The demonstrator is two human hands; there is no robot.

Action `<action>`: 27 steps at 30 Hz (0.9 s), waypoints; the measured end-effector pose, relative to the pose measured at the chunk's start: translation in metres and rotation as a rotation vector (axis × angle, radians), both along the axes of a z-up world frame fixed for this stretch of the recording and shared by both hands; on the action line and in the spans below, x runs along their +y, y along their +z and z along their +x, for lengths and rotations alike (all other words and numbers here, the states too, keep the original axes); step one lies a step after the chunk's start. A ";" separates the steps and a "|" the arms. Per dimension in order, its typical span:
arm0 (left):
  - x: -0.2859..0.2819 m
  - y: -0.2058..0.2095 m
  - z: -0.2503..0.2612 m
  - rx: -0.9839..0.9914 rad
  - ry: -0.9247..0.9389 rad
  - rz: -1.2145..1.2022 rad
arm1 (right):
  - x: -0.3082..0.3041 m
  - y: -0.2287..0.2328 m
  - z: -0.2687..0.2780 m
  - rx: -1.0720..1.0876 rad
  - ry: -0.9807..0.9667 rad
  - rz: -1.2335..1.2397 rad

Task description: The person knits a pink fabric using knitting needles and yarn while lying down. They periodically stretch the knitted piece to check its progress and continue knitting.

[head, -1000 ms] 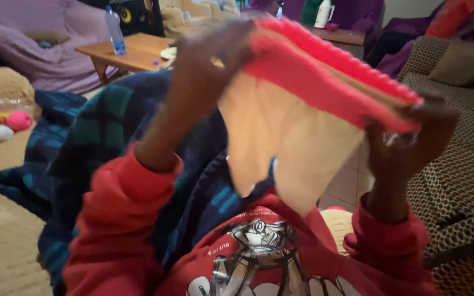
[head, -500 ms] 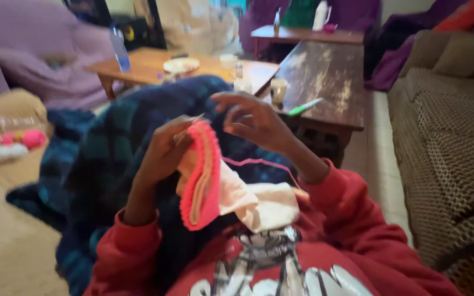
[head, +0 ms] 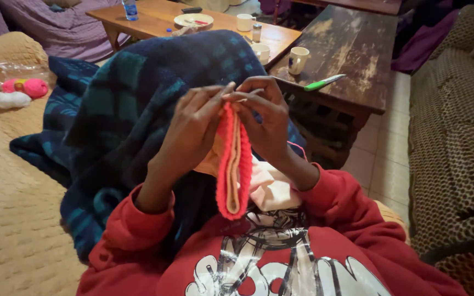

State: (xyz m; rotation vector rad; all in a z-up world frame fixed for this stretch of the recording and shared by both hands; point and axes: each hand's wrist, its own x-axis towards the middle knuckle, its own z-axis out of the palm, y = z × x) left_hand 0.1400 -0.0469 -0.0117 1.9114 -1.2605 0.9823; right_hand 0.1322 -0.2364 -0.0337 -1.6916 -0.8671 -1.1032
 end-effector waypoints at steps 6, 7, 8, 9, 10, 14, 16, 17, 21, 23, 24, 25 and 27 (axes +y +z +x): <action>-0.002 0.002 -0.040 -0.133 0.194 -0.184 | 0.011 0.032 -0.003 -0.285 -0.148 -0.044; -0.003 0.003 -0.045 -0.159 0.188 -0.200 | 0.014 0.040 -0.002 -0.302 -0.150 -0.009; -0.005 0.004 -0.046 -0.154 0.158 -0.224 | 0.017 0.046 -0.002 -0.321 -0.158 -0.023; -0.006 0.003 -0.046 -0.148 0.127 -0.247 | 0.021 0.051 -0.001 -0.340 -0.167 -0.037; -0.006 0.002 -0.044 -0.143 0.098 -0.269 | 0.023 0.054 0.001 -0.360 -0.173 -0.049; 0.007 -0.001 -0.021 0.120 -0.022 -0.366 | 0.026 0.058 0.012 -0.318 -0.097 0.050; 0.012 -0.002 -0.005 0.300 -0.058 -0.432 | 0.014 0.063 0.020 -0.299 -0.071 0.111; 0.017 -0.001 0.003 0.260 0.034 -0.443 | 0.008 0.067 0.024 -0.354 -0.084 0.135; 0.057 0.011 0.023 -0.034 0.490 -0.301 | -0.033 0.090 0.017 -0.473 -0.169 0.186; 0.066 0.014 0.017 -0.091 0.524 -0.216 | -0.055 0.096 -0.005 -0.477 -0.205 0.132; 0.069 0.014 0.008 -0.043 0.426 -0.218 | -0.061 0.096 -0.015 -0.474 -0.214 0.086; 0.069 0.016 -0.001 0.004 0.328 -0.219 | -0.064 0.098 -0.026 -0.472 -0.231 0.022; 0.046 0.019 -0.014 0.081 0.124 -0.149 | -0.073 0.100 -0.048 -0.468 -0.258 -0.117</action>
